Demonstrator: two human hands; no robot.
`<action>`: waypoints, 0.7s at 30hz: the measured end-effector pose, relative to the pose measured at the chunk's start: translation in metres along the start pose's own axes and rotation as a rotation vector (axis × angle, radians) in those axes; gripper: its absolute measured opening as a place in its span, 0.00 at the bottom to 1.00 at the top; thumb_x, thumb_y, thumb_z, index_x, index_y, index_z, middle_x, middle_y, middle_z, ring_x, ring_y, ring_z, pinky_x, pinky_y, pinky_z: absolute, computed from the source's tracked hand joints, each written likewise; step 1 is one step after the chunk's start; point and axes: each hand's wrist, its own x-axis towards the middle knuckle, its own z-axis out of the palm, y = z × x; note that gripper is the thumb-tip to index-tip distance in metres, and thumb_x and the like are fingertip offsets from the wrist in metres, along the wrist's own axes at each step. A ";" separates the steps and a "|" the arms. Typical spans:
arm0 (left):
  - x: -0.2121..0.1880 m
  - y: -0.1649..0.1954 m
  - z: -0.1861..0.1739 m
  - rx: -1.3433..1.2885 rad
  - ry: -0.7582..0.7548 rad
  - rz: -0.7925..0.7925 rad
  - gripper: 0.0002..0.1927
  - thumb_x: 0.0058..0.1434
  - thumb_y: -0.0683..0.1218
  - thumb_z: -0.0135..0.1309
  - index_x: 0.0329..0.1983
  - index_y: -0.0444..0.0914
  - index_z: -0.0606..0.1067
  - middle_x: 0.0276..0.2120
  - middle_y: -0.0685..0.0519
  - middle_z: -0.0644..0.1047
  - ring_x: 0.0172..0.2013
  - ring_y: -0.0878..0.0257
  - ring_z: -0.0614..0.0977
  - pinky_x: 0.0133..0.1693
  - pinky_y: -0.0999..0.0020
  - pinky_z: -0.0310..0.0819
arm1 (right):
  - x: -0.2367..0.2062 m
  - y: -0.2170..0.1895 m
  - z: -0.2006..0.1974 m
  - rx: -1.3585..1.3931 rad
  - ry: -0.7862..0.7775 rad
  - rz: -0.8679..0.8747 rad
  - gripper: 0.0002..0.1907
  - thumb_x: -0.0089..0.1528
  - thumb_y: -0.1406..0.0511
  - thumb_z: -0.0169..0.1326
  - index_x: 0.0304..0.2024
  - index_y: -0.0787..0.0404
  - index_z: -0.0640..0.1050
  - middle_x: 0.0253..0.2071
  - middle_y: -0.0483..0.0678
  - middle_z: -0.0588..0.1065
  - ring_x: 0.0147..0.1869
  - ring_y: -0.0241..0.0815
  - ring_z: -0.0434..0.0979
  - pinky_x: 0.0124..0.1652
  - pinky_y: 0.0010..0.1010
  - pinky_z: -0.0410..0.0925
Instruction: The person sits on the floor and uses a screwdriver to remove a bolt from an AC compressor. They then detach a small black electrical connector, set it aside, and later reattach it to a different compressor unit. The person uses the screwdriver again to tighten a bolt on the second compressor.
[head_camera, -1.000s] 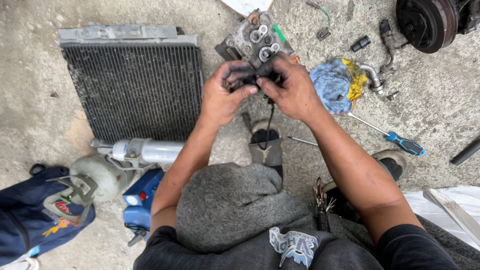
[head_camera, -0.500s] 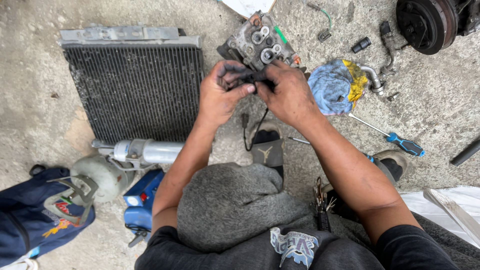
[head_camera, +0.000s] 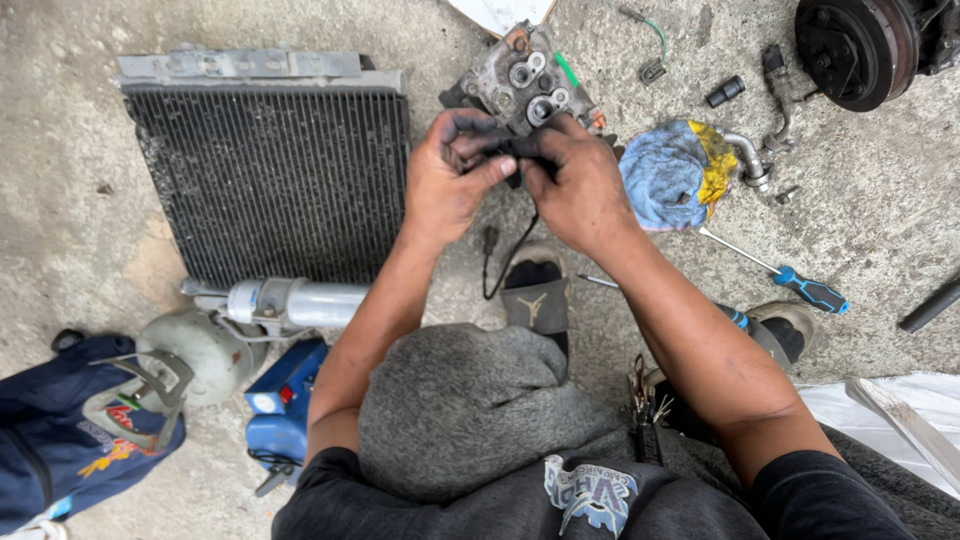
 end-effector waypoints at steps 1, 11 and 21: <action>0.002 0.001 -0.001 -0.043 0.012 -0.004 0.24 0.61 0.28 0.62 0.57 0.33 0.68 0.47 0.45 0.80 0.50 0.61 0.81 0.53 0.66 0.78 | -0.002 -0.002 0.001 0.058 0.012 -0.011 0.11 0.61 0.70 0.60 0.46 0.65 0.81 0.45 0.58 0.75 0.50 0.58 0.77 0.47 0.43 0.71; 0.004 0.011 -0.007 -0.130 0.085 -0.027 0.27 0.58 0.30 0.63 0.58 0.34 0.66 0.49 0.38 0.81 0.49 0.56 0.83 0.52 0.66 0.78 | -0.016 -0.008 0.016 0.195 0.174 0.002 0.30 0.58 0.67 0.64 0.61 0.64 0.71 0.59 0.61 0.66 0.62 0.59 0.70 0.57 0.42 0.68; 0.002 0.016 -0.008 -0.180 0.092 -0.070 0.28 0.59 0.31 0.64 0.59 0.36 0.66 0.49 0.37 0.81 0.42 0.61 0.83 0.37 0.74 0.76 | -0.013 0.007 0.019 -0.065 0.114 -0.128 0.24 0.59 0.67 0.67 0.56 0.60 0.75 0.55 0.57 0.70 0.60 0.60 0.72 0.58 0.45 0.68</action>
